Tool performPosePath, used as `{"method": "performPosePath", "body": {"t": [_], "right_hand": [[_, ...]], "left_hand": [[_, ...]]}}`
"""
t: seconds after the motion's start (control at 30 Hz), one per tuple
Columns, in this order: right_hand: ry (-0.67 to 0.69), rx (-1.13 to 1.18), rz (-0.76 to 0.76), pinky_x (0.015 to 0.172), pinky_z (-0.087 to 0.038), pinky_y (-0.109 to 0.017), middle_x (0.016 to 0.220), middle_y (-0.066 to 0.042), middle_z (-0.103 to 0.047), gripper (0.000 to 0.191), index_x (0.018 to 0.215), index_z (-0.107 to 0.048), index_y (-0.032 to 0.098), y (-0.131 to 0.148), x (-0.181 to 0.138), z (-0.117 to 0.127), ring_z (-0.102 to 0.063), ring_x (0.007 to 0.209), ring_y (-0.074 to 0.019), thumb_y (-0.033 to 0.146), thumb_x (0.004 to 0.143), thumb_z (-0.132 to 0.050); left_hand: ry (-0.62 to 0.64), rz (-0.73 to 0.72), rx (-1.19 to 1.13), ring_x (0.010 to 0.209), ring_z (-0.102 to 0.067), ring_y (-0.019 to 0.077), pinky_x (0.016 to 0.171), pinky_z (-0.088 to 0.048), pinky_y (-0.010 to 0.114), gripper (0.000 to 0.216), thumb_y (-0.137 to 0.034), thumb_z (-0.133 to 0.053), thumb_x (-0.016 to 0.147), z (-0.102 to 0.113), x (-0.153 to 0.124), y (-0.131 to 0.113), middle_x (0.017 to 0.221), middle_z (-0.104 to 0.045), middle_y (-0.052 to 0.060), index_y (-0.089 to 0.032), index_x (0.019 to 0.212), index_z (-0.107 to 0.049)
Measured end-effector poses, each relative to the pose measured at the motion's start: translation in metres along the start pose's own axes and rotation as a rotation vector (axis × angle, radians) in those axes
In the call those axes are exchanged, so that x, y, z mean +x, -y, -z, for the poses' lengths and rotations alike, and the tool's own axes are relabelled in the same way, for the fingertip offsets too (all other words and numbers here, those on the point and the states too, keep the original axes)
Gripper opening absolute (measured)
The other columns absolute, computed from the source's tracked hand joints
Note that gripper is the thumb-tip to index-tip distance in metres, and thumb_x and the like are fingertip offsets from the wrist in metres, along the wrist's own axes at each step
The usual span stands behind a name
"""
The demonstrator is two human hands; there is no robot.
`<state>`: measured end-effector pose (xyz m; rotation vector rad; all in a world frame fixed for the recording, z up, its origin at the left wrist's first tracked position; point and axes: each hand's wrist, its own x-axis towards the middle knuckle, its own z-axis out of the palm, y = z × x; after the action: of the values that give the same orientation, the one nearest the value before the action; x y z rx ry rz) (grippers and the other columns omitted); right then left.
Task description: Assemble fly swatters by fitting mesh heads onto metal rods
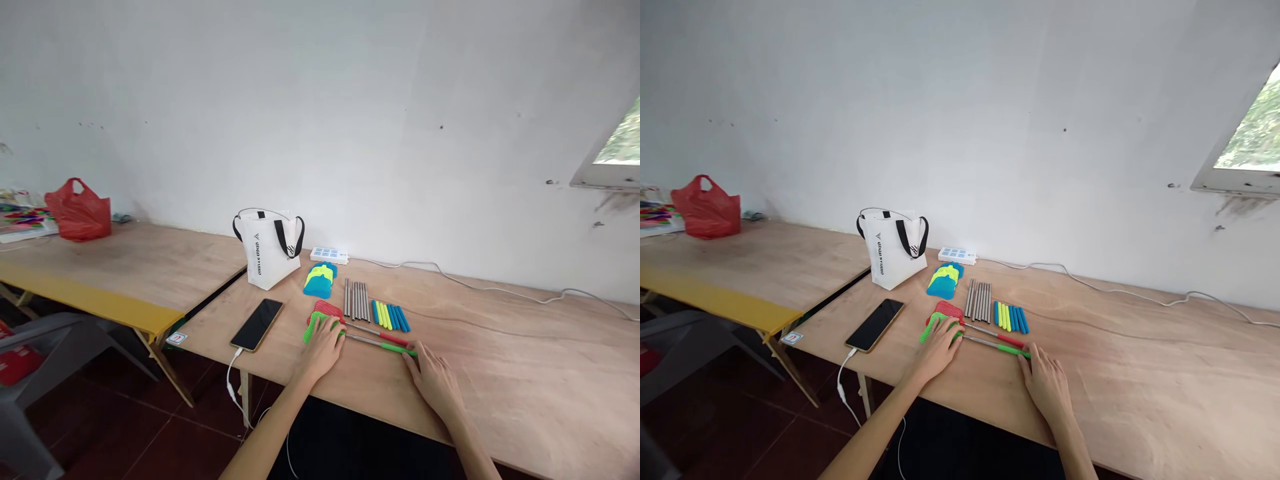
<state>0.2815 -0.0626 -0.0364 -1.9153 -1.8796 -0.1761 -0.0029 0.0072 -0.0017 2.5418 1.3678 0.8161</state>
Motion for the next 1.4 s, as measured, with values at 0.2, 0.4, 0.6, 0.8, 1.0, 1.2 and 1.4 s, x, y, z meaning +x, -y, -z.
{"method": "performPosePath", "body": {"t": [0.2, 0.4, 0.6, 0.8, 1.0, 1.2, 1.4], "right_hand": [[0.015, -0.004, -0.016, 0.086, -0.045, -0.039, 0.102, -0.007, -0.074, 0.030, 0.104, -0.051, 0.026, 0.002, 0.000, 0.003, -0.071, 0.095, -0.0263, 0.046, 0.103, -0.029], [0.028, -0.023, -0.019, 0.083, -0.045, -0.037, 0.106, -0.006, -0.074, 0.029, 0.106, -0.052, 0.027, 0.003, 0.000, 0.005, -0.071, 0.095, -0.0256, 0.046, 0.103, -0.031], [0.026, -0.003, -0.019, 0.086, -0.045, -0.038, 0.104, -0.006, -0.074, 0.030, 0.107, -0.053, 0.026, 0.002, 0.001, 0.004, -0.071, 0.098, -0.0253, 0.046, 0.103, -0.030], [0.040, -0.018, -0.024, 0.084, -0.046, -0.038, 0.106, -0.006, -0.074, 0.031, 0.108, -0.053, 0.027, 0.002, 0.000, 0.005, -0.070, 0.097, -0.0260, 0.047, 0.103, -0.029], [0.026, -0.008, -0.032, 0.083, -0.046, -0.037, 0.102, -0.004, -0.075, 0.030, 0.106, -0.054, 0.028, 0.002, 0.000, 0.005, -0.071, 0.094, -0.0247, 0.047, 0.102, -0.031], [0.022, 0.031, -0.032, 0.084, -0.046, -0.037, 0.100, -0.004, -0.073, 0.031, 0.106, -0.054, 0.028, 0.000, 0.001, 0.002, -0.070, 0.096, -0.0248, 0.047, 0.103, -0.031], [-0.066, -0.007, 0.005, 0.085, -0.046, -0.038, 0.102, -0.007, -0.067, 0.034, 0.104, -0.056, 0.027, -0.002, 0.000, -0.001, -0.065, 0.102, -0.0259, 0.050, 0.102, -0.032]], "left_hand": [[0.018, -0.007, 0.006, 0.131, -0.052, 0.0256, 0.119, -0.031, 0.056, 0.023, -0.020, -0.045, 0.102, 0.000, -0.001, 0.001, 0.134, -0.057, 0.004, -0.027, 0.119, -0.059], [0.026, -0.018, 0.016, 0.130, -0.052, 0.0258, 0.119, -0.030, 0.057, 0.022, -0.020, -0.044, 0.102, -0.002, -0.001, 0.002, 0.134, -0.058, 0.005, -0.025, 0.118, -0.059], [0.019, -0.021, 0.034, 0.129, -0.053, 0.0263, 0.119, -0.031, 0.057, 0.021, -0.019, -0.045, 0.102, -0.002, 0.000, 0.001, 0.133, -0.058, 0.005, -0.025, 0.117, -0.060], [0.013, -0.014, -0.017, 0.127, -0.054, 0.0269, 0.117, -0.034, 0.056, 0.020, -0.022, -0.047, 0.102, 0.001, 0.000, 0.001, 0.132, -0.059, 0.005, -0.026, 0.116, -0.060], [-0.040, 0.003, -0.125, 0.125, -0.054, 0.0267, 0.112, -0.042, 0.049, 0.021, -0.033, -0.047, 0.103, 0.004, 0.003, 0.007, 0.128, -0.061, 0.006, -0.025, 0.118, -0.060], [0.032, 0.100, -0.081, 0.139, -0.045, 0.0312, 0.115, -0.038, 0.051, 0.045, -0.051, -0.052, 0.099, 0.015, 0.003, 0.045, 0.148, -0.049, 0.012, -0.023, 0.135, -0.053], [0.082, 0.133, 0.096, 0.150, -0.030, 0.0347, 0.122, -0.019, 0.061, 0.067, -0.067, -0.043, 0.098, 0.013, -0.003, 0.067, 0.158, -0.040, 0.015, -0.022, 0.148, -0.043]]}}
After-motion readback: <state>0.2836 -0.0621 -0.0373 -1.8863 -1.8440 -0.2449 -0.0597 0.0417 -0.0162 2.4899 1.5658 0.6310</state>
